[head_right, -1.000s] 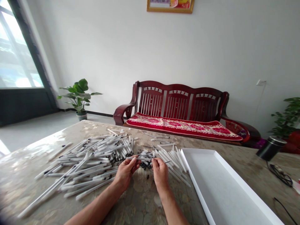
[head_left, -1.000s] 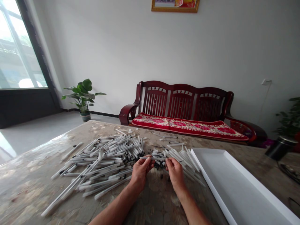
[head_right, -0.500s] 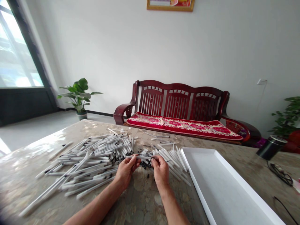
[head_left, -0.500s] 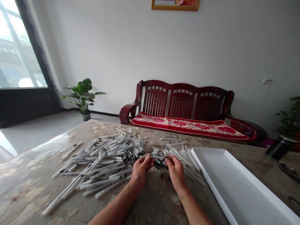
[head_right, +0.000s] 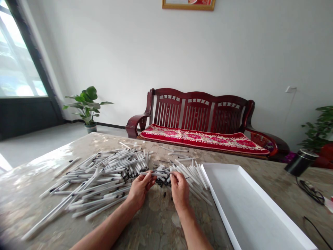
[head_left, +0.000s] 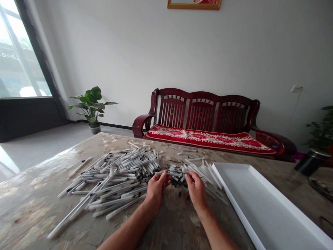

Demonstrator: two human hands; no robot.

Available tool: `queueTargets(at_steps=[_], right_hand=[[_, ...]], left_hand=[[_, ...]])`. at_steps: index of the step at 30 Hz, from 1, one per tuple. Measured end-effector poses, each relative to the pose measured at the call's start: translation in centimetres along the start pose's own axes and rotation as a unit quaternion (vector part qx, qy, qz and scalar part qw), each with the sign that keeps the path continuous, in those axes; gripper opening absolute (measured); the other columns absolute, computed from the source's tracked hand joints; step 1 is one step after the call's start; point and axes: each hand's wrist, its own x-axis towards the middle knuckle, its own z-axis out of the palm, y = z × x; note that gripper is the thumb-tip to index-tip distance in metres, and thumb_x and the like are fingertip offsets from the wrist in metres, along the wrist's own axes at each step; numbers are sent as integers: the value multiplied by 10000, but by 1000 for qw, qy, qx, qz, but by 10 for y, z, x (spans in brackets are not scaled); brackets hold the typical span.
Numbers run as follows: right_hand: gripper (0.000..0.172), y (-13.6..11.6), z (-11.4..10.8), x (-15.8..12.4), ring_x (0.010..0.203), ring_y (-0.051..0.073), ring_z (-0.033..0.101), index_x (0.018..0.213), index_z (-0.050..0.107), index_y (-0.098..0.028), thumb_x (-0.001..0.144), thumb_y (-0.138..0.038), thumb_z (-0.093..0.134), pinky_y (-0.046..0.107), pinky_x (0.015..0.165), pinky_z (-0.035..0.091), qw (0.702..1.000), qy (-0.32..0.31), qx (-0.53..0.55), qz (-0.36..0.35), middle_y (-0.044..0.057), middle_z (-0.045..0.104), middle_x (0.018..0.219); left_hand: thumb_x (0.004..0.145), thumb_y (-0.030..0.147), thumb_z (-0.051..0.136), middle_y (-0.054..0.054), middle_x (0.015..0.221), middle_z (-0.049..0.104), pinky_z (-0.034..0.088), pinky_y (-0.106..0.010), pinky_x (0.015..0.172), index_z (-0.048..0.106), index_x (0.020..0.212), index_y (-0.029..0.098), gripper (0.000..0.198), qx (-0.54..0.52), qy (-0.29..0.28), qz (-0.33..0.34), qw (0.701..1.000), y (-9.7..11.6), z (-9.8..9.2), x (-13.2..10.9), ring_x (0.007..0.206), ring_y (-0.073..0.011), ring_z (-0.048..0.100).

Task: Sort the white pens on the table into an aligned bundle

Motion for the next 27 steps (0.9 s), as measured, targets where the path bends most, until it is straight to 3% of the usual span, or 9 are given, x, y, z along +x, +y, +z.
queueTargets(at_steps=[7,10,15,21,23,27], right_hand=[[250,-1,4,-4,748,216,663,824,706,-215,840,-431,580,307,719,496,1000,-13,-23,3,45,742,800],[260,5,4,-3,745,216,651,811,675,-222,849,-446,550,307,713,480,999,3,-42,-2,44,726,787],[286,17,-8,8,738,234,622,775,614,-226,837,-475,488,328,711,458,995,84,-59,11,59,687,752],[303,26,-29,19,759,256,606,808,582,-232,820,-507,454,344,706,446,976,197,-76,59,74,673,776],[305,26,-30,17,750,254,608,812,588,-227,826,-503,457,344,703,445,976,194,-79,54,78,677,777],[313,23,-23,10,745,245,629,834,643,-208,847,-485,498,338,701,454,987,123,-97,29,85,701,801]], left_hand=[[470,342,943,-19,696,721,561,-235,612,723,765,133,424,8,-15,-2,1000,-1,0,-2,638,-147,692],[491,334,935,-16,685,716,558,-233,602,712,756,137,399,4,-5,6,1000,0,0,0,633,-147,691],[643,304,863,-3,676,706,558,-226,611,668,747,157,265,0,35,40,999,9,-5,9,649,-143,700],[669,282,847,8,694,704,557,-221,608,668,778,162,242,-26,58,51,997,12,-8,13,653,-141,702],[653,298,856,8,697,705,559,-228,615,667,774,162,263,-20,51,53,997,10,-8,13,659,-147,704],[622,339,872,-5,702,716,564,-241,629,668,773,157,313,-5,25,51,998,6,-9,13,687,-166,714]])
